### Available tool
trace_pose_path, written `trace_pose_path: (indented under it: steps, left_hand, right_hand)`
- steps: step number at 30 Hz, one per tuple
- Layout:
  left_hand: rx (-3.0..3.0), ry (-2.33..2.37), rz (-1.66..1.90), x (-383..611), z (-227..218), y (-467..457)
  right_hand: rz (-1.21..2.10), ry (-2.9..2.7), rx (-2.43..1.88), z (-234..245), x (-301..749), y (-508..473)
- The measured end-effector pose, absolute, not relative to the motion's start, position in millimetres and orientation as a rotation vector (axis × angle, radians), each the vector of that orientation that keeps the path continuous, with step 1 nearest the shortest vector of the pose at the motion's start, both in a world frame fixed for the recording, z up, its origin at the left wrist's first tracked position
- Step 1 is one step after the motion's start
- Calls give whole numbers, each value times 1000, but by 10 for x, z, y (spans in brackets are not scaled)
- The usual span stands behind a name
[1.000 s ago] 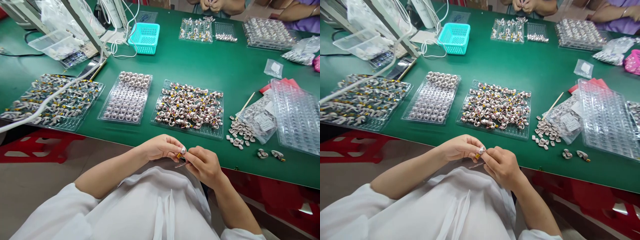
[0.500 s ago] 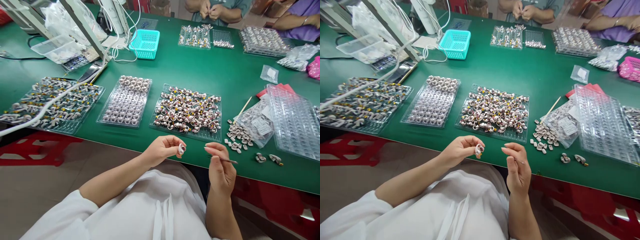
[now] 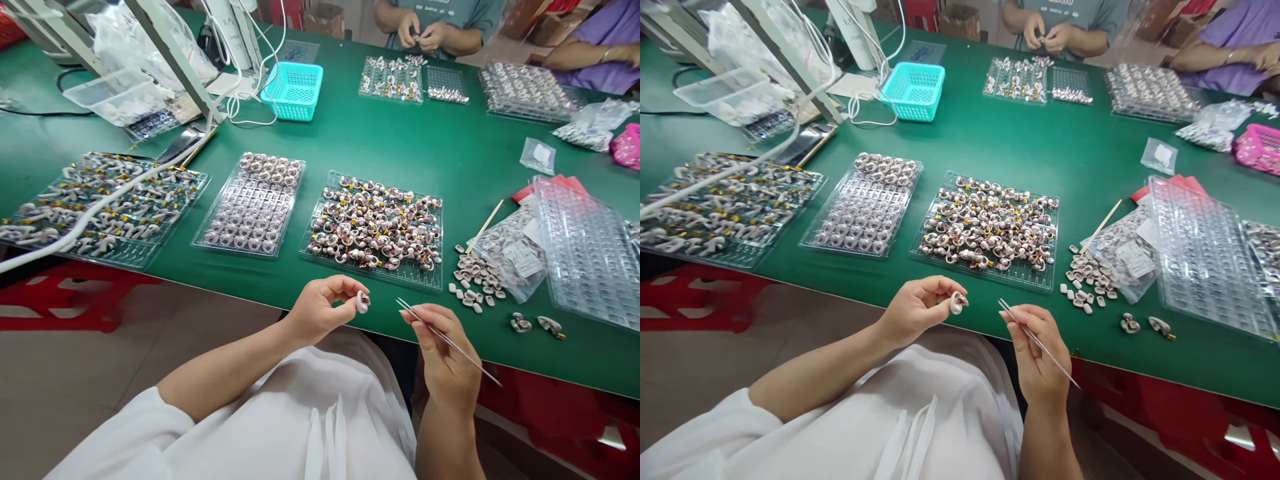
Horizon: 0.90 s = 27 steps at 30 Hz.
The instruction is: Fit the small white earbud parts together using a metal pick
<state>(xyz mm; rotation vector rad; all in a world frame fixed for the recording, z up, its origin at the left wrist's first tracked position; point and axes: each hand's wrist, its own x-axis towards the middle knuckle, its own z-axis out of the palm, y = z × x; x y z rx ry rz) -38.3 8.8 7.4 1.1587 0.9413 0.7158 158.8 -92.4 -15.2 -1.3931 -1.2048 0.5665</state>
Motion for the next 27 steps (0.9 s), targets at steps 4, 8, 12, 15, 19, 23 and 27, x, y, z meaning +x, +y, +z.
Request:
trace_pose_path:
  steps: [4, 8, 12, 15, 19, 23, 27]
  left_hand:
    - [1272, 958, 743, -353, 95, 56]
    - [1308, 950, 762, -341, 101, 40]
    - [1318, 941, 762, -350, 98, 40]
    - [1316, 933, 757, -352, 101, 46]
    - [1312, 933, 752, -348, 106, 51]
    - [1307, 933, 745, -354, 97, 49]
    - [1297, 930, 746, -357, 86, 51]
  right_hand:
    - [604, -1103, -1170, -71, 1352, -915]
    - [609, -1132, -1131, -98, 1269, -881]
    - [631, -1141, -1132, -125, 1269, -868]
    - [656, -1140, -1126, -125, 1264, -863]
    - [658, -1122, -1138, -126, 1246, -854]
    - [672, -1112, -1119, -132, 1234, -845]
    - [708, -1122, -1088, -135, 1234, -844]
